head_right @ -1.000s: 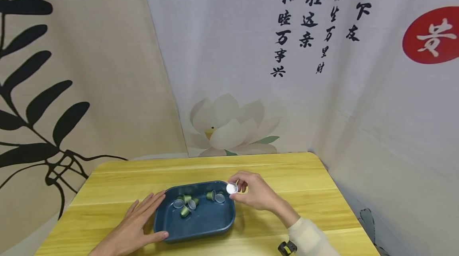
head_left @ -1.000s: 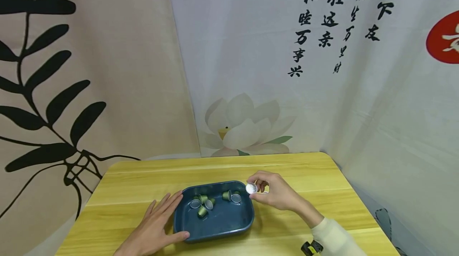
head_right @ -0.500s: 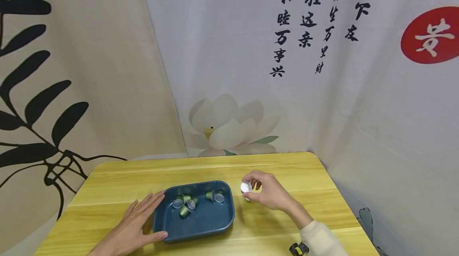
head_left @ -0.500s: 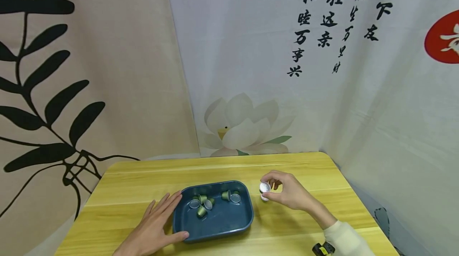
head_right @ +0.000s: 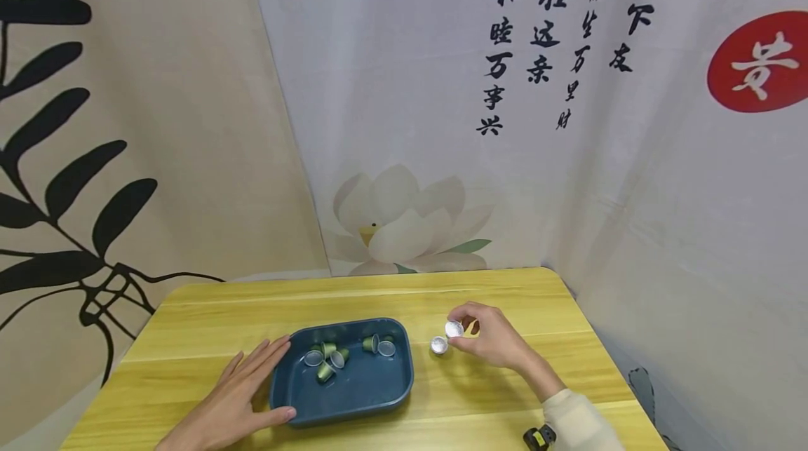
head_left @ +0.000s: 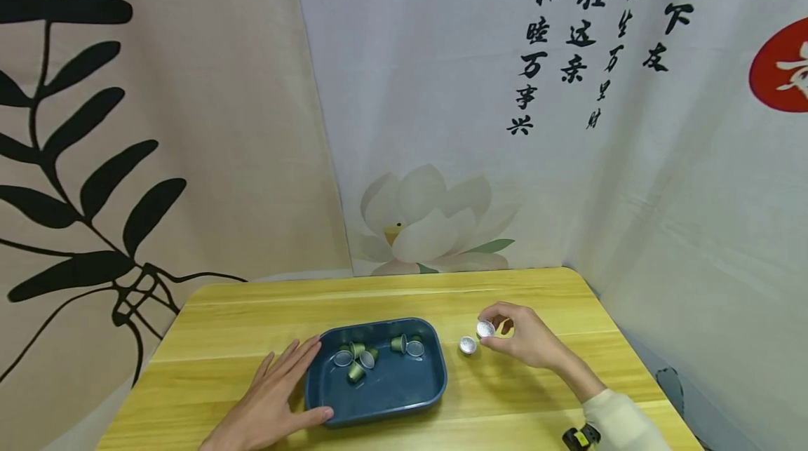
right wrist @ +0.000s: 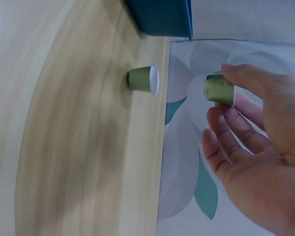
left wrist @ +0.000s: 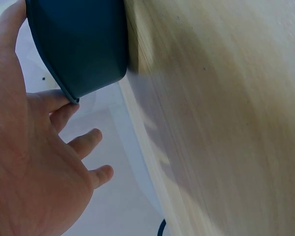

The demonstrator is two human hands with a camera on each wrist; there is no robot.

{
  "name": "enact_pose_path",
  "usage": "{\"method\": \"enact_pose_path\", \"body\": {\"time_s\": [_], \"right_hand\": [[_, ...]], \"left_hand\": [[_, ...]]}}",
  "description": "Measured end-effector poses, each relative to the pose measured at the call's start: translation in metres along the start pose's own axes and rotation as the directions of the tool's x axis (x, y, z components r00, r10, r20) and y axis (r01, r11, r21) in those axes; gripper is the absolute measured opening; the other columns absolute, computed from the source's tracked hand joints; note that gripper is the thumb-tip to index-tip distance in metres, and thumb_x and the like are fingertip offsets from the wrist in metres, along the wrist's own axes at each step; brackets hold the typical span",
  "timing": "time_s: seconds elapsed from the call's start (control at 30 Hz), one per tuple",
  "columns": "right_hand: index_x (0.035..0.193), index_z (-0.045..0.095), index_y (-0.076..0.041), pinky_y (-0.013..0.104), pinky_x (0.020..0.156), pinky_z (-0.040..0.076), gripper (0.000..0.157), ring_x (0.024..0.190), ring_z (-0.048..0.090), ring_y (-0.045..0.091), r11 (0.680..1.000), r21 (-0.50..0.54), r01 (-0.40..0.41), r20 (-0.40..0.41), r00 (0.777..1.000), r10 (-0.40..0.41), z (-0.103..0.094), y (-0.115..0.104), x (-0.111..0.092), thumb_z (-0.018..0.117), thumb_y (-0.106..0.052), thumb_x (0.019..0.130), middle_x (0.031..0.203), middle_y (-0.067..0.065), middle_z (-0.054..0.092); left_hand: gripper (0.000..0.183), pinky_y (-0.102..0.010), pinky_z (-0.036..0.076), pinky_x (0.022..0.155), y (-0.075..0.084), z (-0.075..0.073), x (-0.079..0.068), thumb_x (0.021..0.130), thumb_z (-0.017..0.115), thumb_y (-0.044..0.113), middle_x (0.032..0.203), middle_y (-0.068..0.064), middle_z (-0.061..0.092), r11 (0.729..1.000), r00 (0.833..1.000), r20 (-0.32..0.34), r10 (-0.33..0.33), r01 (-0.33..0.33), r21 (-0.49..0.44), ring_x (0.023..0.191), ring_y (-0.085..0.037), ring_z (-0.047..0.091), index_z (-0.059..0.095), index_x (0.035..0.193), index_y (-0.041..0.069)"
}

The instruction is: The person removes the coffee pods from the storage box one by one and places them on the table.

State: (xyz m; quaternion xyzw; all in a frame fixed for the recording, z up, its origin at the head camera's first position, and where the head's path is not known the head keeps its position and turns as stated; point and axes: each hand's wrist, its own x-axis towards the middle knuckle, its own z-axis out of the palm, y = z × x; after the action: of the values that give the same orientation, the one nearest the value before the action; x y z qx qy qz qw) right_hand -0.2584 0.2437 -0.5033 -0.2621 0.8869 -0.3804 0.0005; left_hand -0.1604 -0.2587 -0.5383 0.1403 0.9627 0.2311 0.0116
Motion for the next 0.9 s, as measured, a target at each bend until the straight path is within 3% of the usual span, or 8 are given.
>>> {"method": "enact_pose_path", "body": {"time_s": [0.37,0.9], "right_hand": [[0.121,0.079,-0.016,0.022,0.081,0.057,0.028,0.097,0.067,0.006,0.998,-0.006,-0.059,-0.003,0.998,0.059,-0.003,0.016,0.002,0.092,-0.023,0.096,0.106,-0.007,0.078],[0.119,0.080,-0.012,0.021,0.082,0.059,0.024,0.100,0.069,0.012,0.992,0.033,-0.119,0.056,0.992,0.117,0.008,0.039,0.004,0.090,-0.017,0.098,0.107,-0.003,0.078]], "left_hand": [[0.116,-0.089,0.019,0.129,0.000,0.000,0.001,0.089,0.078,0.083,0.187,-0.004,0.036,1.000,1.000,-0.004,-0.003,0.003,-0.007,0.172,-0.050,0.032,0.036,0.179,0.023],[0.118,-0.090,0.019,0.128,-0.001,0.000,0.000,0.087,0.080,0.083,0.186,-0.006,0.037,1.000,1.000,-0.007,0.002,-0.002,-0.005,0.171,-0.051,0.033,0.036,0.179,0.023]]}}
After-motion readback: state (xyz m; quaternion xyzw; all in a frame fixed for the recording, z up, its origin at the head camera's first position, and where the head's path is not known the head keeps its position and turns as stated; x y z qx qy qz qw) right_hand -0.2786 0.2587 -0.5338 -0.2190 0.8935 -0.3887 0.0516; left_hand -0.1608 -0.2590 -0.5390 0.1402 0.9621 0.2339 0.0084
